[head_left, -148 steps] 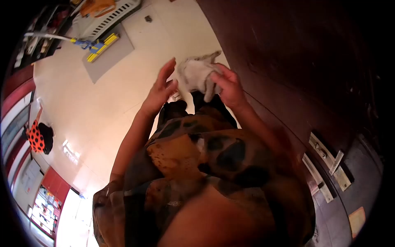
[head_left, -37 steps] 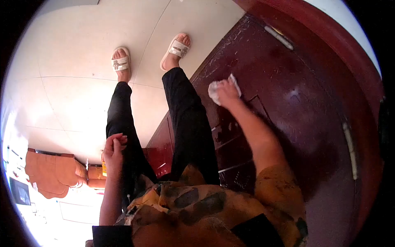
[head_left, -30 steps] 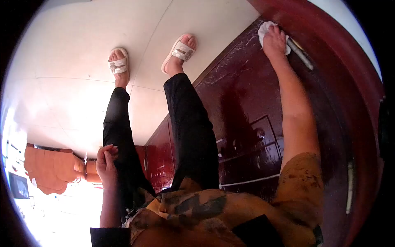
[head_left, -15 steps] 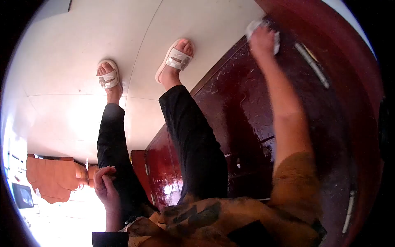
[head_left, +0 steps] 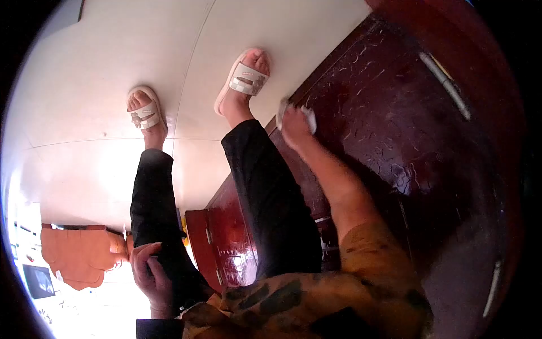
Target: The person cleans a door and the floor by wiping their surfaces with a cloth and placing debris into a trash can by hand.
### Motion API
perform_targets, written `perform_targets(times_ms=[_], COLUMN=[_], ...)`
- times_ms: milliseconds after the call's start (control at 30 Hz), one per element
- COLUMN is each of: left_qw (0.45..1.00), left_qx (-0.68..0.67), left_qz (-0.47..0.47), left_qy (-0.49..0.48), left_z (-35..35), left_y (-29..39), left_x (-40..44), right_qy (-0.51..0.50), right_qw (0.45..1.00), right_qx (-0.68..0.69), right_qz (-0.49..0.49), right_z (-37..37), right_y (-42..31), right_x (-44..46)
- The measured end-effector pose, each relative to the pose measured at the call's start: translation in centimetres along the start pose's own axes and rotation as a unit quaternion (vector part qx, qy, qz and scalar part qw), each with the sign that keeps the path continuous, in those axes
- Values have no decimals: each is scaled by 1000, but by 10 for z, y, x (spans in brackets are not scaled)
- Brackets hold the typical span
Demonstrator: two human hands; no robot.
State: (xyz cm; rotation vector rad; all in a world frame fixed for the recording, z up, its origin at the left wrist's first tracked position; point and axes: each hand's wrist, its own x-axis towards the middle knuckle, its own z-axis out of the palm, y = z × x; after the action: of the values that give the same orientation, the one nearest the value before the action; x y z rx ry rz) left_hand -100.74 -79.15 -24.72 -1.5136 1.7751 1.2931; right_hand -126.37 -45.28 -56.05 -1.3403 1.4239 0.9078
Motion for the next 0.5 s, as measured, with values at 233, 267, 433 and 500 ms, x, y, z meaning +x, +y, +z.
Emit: perform_targets(times_ms=[233,267,433,500], left_qw=[999,998,995,995], left_qx=[-48,-55,-92,-100], left_qz=[-13,22,29,15], left_qy=[15,28,13,13], left_z=[-6,-5,-5,-6], left_y=[-4,-6,-25,-36], left_x=[-3,-3,-5,-5], right_qy=[126,160,175,214], right_qw=[975,962,950,934], right_qx=[-79,-108,-152,-131], right_qz=[163,191,209,256], right_z=[-99,-132,-176,-122], right_y=[130,162,195,151], right_x=[-3,-11,-93,-118])
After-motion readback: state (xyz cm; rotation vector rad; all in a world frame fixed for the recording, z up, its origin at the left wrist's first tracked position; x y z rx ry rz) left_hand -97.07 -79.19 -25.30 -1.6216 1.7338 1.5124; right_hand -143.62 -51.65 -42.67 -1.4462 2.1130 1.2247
